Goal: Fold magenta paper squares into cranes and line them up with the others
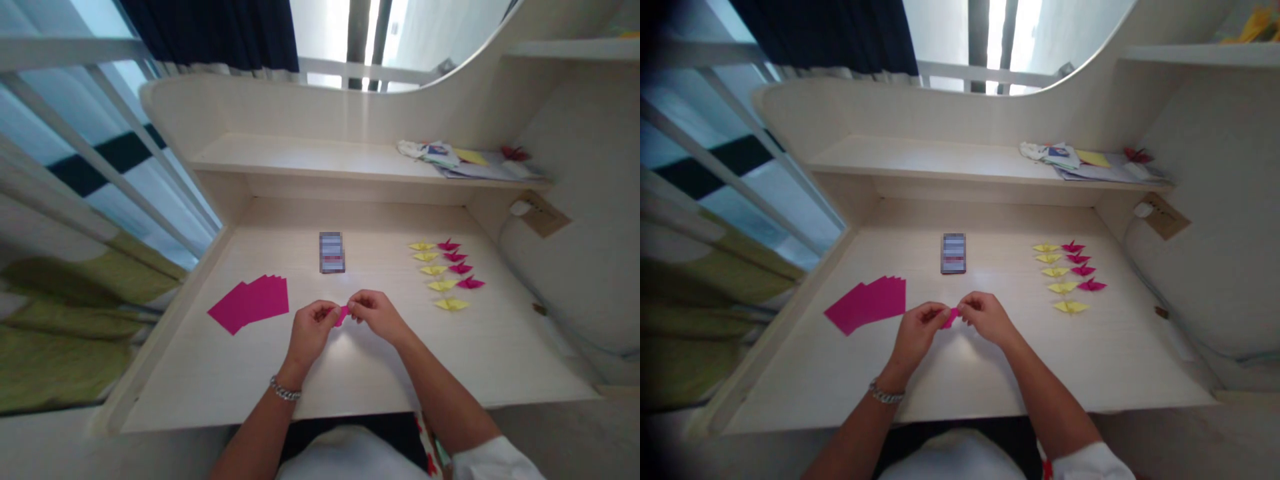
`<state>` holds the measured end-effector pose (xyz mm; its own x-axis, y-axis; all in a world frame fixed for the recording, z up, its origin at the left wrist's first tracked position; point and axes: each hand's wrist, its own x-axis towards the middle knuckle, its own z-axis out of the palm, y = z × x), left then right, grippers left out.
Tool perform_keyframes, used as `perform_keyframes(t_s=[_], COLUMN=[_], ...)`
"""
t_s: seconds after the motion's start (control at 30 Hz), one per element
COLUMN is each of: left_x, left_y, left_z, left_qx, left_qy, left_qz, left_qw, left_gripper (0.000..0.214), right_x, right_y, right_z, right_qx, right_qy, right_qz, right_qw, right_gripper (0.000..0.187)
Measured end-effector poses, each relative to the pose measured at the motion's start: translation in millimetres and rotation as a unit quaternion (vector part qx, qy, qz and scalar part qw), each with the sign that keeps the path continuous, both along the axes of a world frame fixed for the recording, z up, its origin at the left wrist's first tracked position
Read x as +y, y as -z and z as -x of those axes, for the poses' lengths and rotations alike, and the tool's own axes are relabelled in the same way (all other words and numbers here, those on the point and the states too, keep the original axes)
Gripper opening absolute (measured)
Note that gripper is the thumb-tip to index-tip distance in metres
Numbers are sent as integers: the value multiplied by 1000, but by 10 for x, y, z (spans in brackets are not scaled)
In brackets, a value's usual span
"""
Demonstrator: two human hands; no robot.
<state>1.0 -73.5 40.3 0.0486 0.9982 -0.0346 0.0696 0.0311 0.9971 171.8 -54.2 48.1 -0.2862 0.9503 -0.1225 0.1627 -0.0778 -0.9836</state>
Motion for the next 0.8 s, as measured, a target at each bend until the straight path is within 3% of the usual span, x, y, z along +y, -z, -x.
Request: perform_keyframes(t_s=[0.3, 0.63, 0.8], left_x=[-9, -60, -74], left_y=[-9, -63, 32], left_z=[57, 116, 240], left_qx=[116, 119, 126], left_qy=[76, 107, 77], left_qz=[-37, -14, 17], left_qw=[990, 987, 989], left_gripper=[20, 17, 10], right_x=[-53, 76, 175], right_y=[-89, -87, -181], right_z=[66, -113, -307], right_qx=[-170, -131, -151], right_qy=[-49, -49, 26], right_qz=[-101, -37, -74], right_qw=[979, 989, 985], right_gripper=[13, 13, 16])
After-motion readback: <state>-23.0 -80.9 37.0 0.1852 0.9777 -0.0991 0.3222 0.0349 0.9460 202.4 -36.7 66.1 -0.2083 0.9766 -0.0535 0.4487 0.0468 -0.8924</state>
